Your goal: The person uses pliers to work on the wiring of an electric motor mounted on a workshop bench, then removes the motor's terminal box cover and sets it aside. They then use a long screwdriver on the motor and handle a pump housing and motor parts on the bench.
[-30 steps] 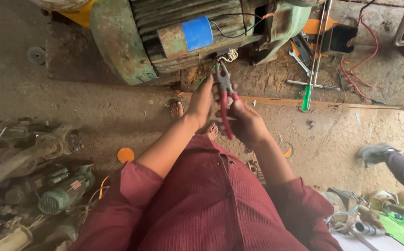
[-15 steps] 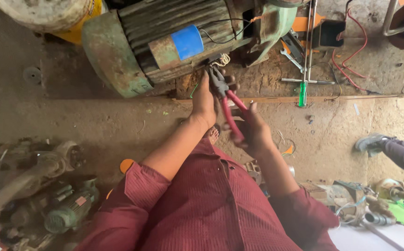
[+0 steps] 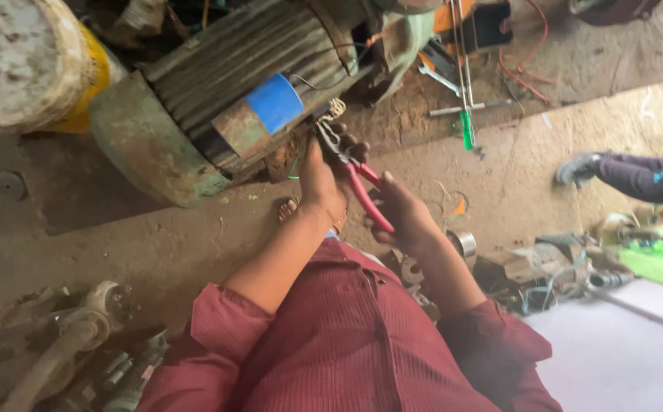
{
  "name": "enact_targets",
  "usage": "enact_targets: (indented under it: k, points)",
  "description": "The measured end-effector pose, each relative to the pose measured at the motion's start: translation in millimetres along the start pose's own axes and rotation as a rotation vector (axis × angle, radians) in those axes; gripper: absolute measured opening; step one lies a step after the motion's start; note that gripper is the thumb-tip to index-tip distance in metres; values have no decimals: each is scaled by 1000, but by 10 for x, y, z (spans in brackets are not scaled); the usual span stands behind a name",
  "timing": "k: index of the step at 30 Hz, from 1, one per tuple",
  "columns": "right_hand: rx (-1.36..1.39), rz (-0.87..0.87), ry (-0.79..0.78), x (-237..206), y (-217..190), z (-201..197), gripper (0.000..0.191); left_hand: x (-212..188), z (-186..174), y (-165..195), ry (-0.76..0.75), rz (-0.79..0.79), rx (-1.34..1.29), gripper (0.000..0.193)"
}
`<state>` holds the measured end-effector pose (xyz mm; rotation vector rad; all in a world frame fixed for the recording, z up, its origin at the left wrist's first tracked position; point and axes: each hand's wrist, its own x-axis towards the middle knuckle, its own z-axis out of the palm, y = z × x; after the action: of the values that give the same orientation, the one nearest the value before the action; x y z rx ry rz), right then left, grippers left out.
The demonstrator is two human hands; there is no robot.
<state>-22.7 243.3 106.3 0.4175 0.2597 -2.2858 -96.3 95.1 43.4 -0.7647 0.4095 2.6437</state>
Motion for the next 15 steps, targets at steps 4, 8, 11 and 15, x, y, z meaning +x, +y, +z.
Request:
enact_targets:
  k: [4, 8, 11, 15]
  points:
    - [-1619, -593, 820, -119, 229, -1, 57, 41, 7, -63, -240, 31, -160, 40]
    - [-2291, -779, 835, -124, 444, 53, 60, 32, 16, -47, -28, 34, -70, 40]
    - [-1184, -321, 922, 21, 274, 37, 63, 17, 22, 39, 82, -50, -27, 44]
    - [-781, -308, 834, 80, 203, 60, 59, -32, 12, 27, -74, -79, -69, 43]
